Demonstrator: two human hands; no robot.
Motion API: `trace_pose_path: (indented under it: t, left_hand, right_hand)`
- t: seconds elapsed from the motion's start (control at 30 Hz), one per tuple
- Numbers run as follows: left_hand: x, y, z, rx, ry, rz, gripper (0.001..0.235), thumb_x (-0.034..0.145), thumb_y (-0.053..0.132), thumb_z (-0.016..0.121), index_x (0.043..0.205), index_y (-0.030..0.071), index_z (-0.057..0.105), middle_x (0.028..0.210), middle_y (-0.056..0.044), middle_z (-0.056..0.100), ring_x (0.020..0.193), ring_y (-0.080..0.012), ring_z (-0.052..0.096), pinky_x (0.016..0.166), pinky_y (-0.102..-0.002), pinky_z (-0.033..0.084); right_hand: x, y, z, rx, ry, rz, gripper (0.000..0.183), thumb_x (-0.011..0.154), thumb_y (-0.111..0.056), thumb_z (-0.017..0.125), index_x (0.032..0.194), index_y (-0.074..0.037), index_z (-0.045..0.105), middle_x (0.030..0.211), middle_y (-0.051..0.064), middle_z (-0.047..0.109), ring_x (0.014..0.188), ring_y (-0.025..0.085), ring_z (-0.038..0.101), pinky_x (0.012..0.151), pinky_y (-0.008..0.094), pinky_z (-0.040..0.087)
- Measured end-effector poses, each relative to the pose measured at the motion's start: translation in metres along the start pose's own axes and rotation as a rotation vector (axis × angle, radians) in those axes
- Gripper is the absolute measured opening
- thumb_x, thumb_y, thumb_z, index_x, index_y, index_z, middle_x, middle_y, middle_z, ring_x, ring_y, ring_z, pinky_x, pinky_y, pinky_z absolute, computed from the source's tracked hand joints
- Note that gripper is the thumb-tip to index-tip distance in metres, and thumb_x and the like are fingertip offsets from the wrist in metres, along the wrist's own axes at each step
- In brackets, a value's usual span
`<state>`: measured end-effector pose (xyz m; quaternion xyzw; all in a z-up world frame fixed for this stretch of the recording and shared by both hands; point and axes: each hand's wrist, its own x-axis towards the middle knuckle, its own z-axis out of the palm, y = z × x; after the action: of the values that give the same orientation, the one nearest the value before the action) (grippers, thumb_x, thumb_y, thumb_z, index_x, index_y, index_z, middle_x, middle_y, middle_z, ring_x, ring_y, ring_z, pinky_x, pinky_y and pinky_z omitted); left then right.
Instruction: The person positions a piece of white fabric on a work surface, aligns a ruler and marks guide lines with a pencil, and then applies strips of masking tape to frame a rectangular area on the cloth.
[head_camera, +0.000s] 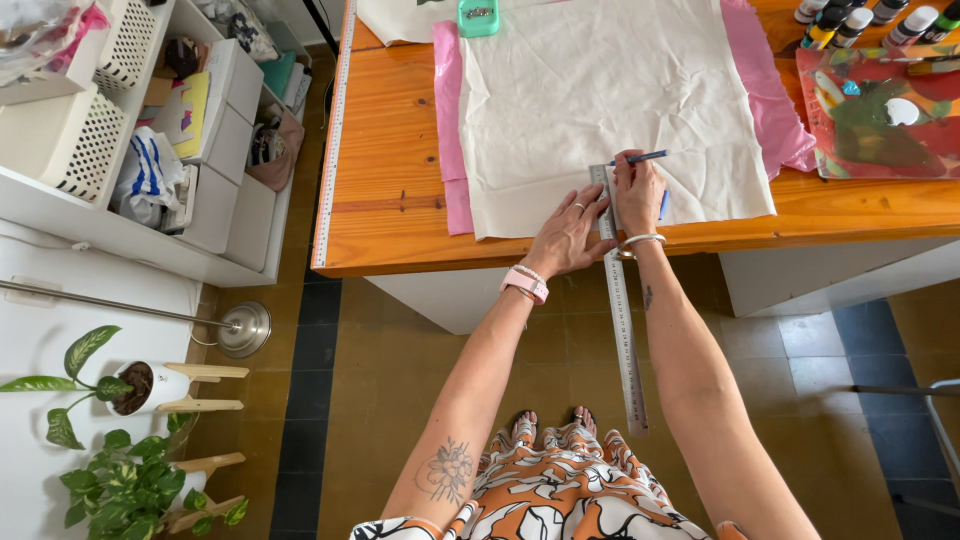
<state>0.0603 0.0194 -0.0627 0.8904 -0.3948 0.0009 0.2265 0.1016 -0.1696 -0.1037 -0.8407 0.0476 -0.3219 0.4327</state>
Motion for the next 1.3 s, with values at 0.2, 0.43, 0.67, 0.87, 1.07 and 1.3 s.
trace_pose_path:
  t: [0.2, 0.43, 0.67, 0.87, 1.07, 1.3]
  left_hand:
    - [-0.001, 0.005, -0.009, -0.009, -0.006, -0.003, 0.083, 0.102, 0.063, 0.065, 0.160, 0.007, 0.050, 0.174, -0.018, 0.040, 0.166, -0.0298, 0.036, 0.141, -0.045, 0.021]
    - [0.001, -0.004, 0.007, 0.017, 0.033, 0.010, 0.085, 0.101, 0.067, 0.062, 0.161, 0.007, 0.049, 0.174, -0.017, 0.040, 0.165, -0.0291, 0.037, 0.142, -0.044, 0.022]
    - [0.003, -0.014, 0.031, 0.064, 0.194, 0.087, 0.075, 0.106, 0.061, 0.057, 0.155, 0.005, 0.053, 0.168, -0.019, 0.046, 0.160, -0.0312, 0.045, 0.138, -0.045, 0.029]
    - [-0.002, -0.005, 0.017, 0.119, 0.112, 0.053, 0.051, 0.113, 0.025, 0.039, 0.160, 0.007, 0.050, 0.173, -0.018, 0.041, 0.163, -0.0299, 0.041, 0.139, -0.044, 0.027]
    - [-0.007, -0.003, 0.013, 0.081, 0.093, 0.074, 0.053, 0.110, 0.017, 0.040, 0.161, 0.005, 0.048, 0.172, -0.023, 0.040, 0.162, -0.0356, 0.041, 0.137, -0.049, 0.027]
    - [0.024, 0.005, 0.017, 0.153, 0.309, 0.147, 0.059, 0.105, 0.013, 0.049, 0.164, 0.012, 0.047, 0.172, -0.020, 0.039, 0.164, -0.0452, 0.034, 0.136, -0.057, 0.026]
  right_hand:
    - [0.000, 0.000, 0.001, -0.013, -0.002, 0.055, 0.011, 0.120, -0.022, 0.060, 0.118, -0.018, 0.070, 0.090, 0.006, 0.074, 0.085, 0.028, 0.076, 0.085, 0.046, 0.060]
    - [-0.001, -0.002, -0.001, -0.022, -0.007, 0.035, 0.010, 0.120, -0.023, 0.062, 0.119, -0.019, 0.071, 0.090, 0.006, 0.074, 0.087, 0.029, 0.075, 0.086, 0.046, 0.060]
    - [-0.044, -0.090, -0.060, 0.150, 0.103, -0.087, 0.015, 0.116, -0.009, 0.064, 0.123, -0.008, 0.077, 0.089, 0.012, 0.071, 0.080, 0.027, 0.072, 0.068, 0.043, 0.065]
    - [-0.158, -0.076, -0.095, -0.321, -0.339, 0.065, 0.018, 0.112, -0.034, 0.065, 0.124, -0.020, 0.065, 0.108, 0.009, 0.069, 0.099, 0.038, 0.073, 0.083, 0.057, 0.062]
    - [-0.190, -0.082, -0.108, -0.303, -0.413, 0.260, 0.042, 0.097, -0.034, 0.080, 0.124, -0.024, 0.051, 0.120, 0.009, 0.064, 0.109, 0.044, 0.070, 0.094, 0.061, 0.058]
    - [-0.139, -0.072, -0.188, -0.428, -0.294, -0.048, 0.027, 0.104, -0.015, 0.067, 0.129, -0.023, 0.058, 0.106, 0.012, 0.067, 0.103, 0.039, 0.074, 0.087, 0.050, 0.061]
